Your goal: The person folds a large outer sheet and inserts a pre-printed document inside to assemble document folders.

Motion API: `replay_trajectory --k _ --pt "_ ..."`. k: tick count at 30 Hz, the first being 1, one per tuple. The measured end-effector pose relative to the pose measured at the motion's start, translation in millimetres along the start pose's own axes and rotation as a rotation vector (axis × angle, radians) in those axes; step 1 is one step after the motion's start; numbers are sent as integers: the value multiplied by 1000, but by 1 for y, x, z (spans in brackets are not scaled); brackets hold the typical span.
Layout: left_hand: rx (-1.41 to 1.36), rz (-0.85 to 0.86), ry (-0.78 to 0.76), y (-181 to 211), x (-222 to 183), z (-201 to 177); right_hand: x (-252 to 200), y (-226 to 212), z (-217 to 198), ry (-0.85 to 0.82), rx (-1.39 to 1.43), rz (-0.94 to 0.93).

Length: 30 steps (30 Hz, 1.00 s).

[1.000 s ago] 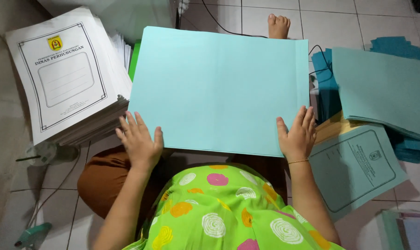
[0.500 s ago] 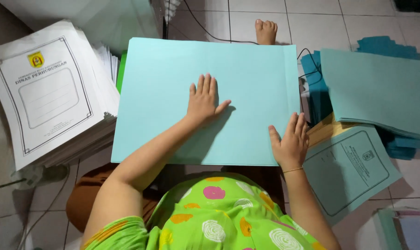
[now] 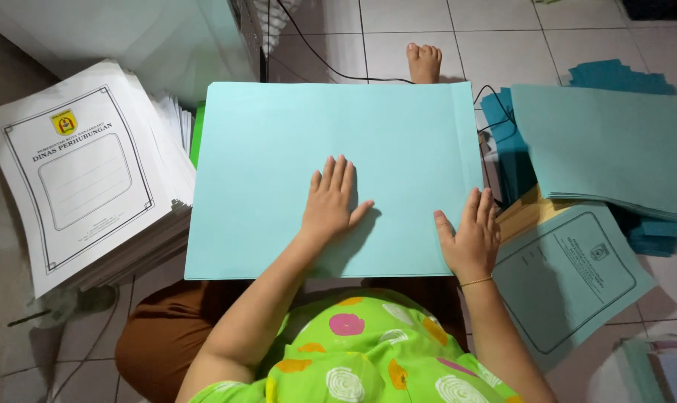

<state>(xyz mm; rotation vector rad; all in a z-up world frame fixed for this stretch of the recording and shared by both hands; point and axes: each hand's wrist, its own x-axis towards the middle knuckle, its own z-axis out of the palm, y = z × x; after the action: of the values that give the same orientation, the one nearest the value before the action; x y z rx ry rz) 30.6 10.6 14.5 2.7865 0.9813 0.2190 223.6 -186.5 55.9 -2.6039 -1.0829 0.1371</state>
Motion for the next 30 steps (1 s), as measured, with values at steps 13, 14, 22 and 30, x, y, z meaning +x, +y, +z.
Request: replay_trajectory --k 13,14,22,30 --pt "-1 -439 -31 -106 -193 -50 -3 3 -1 37 15 -51" --pt "-14 -461 62 -116 -200 -48 -3 3 0 34 13 -47" --pt "-12 -282 74 -36 -166 -19 -4 3 -1 54 6 -55" --pt "-64 12 9 8 -39 12 -1 0 -3 20 -20 -30"
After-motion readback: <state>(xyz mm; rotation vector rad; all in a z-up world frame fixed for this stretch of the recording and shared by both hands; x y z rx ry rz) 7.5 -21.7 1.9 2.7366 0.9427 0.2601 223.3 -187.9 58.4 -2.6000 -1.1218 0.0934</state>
